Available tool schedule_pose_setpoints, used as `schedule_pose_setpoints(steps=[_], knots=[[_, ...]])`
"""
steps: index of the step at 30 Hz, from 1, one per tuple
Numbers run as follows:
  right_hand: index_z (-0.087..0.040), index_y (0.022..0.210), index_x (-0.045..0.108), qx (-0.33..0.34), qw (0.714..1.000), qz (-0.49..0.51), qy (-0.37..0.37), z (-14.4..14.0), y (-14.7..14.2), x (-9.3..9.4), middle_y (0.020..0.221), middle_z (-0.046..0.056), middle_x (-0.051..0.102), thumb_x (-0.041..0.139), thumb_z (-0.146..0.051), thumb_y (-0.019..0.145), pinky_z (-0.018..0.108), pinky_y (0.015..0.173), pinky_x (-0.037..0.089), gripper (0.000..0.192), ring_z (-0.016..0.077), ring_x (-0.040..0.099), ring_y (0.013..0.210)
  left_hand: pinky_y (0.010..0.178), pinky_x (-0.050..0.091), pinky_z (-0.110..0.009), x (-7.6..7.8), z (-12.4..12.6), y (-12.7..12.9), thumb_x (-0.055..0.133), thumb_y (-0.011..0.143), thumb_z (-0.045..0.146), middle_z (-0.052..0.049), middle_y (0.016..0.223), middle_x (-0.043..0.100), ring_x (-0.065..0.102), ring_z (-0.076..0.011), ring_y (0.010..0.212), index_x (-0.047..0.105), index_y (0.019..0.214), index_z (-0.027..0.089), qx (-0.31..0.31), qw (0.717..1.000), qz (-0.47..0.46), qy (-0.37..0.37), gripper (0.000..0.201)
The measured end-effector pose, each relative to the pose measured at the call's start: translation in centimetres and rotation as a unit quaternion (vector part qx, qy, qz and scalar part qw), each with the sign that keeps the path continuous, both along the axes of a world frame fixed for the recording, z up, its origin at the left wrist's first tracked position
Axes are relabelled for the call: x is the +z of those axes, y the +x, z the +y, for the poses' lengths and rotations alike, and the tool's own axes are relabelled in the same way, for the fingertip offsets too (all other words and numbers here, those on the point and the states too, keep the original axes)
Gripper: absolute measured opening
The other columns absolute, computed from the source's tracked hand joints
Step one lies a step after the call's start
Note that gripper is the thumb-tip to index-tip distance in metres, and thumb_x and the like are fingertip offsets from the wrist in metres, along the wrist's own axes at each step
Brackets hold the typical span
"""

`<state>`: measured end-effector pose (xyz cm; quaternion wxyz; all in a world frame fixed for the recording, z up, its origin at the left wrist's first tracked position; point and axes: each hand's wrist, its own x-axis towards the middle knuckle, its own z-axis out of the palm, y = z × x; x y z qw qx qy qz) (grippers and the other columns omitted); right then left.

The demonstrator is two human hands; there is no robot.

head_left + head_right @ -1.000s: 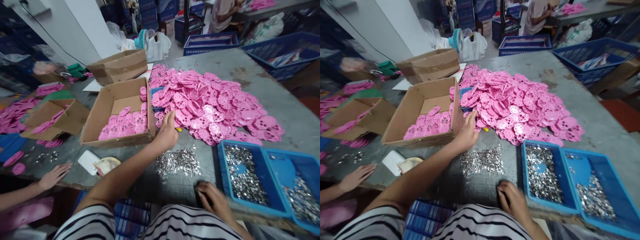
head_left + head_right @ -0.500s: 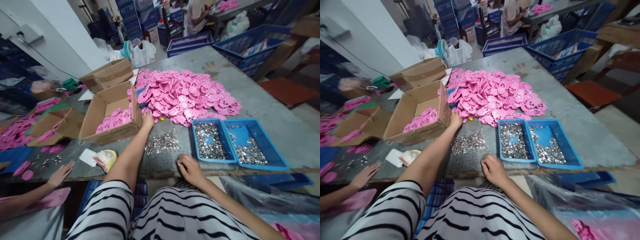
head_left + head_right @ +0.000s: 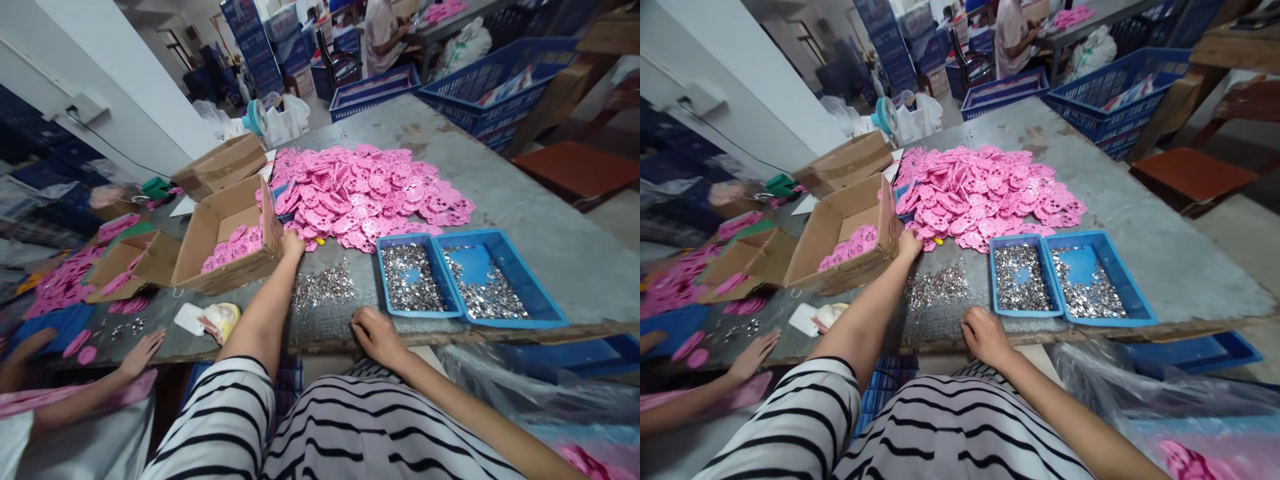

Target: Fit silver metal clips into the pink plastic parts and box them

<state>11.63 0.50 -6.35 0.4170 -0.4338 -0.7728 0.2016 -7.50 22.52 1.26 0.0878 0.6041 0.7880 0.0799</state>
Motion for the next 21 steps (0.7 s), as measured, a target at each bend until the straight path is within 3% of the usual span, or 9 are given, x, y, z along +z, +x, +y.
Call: schedule_pose_setpoints(steps=[7, 14, 21], knots=[[-0.021, 0.079, 0.054, 0.02, 1.0, -0.016, -0.011, 0.1, 0.1, -0.1, 0.075, 0.005, 0.059, 0.045, -0.014, 0.088, 0.03, 0.064, 0.046, 0.015, 0.0179, 0.055, 0.072, 0.097, 0.043, -0.031, 0.0, 0.1, 0.1, 0.056, 0.085, 0.026, -0.017, 0.128, 0.054, 0.056, -0.0263, 0.118, 0.06, 0.113, 0.015, 0.028, 0.999, -0.018, -0.001, 0.03], [-0.021, 0.078, 0.053, 0.028, 0.999, -0.013, 0.01, 0.2, 0.4, 0.2, 0.075, 0.004, 0.06, 0.045, -0.012, 0.087, 0.029, 0.064, 0.048, 0.014, 0.0172, 0.056, 0.072, 0.096, 0.045, -0.045, 1.0, -0.1, 0.5, 0.056, 0.09, 0.033, -0.01, 0.129, 0.055, 0.055, -0.0237, 0.114, 0.056, 0.119, 0.017, 0.038, 0.999, -0.027, 0.004, 0.034], [-0.021, 0.079, 0.052, 0.035, 0.999, 0.017, 0.018, 0.1, 0.6, 0.3, 0.075, 0.004, 0.059, 0.045, -0.012, 0.088, 0.028, 0.065, 0.049, 0.015, 0.0167, 0.057, 0.073, 0.095, 0.046, -0.044, 1.9, -1.2, 0.5, 0.054, 0.092, 0.034, -0.01, 0.126, 0.057, 0.057, -0.0228, 0.112, 0.056, 0.121, 0.018, 0.03, 0.999, -0.015, 0.02, 0.034]])
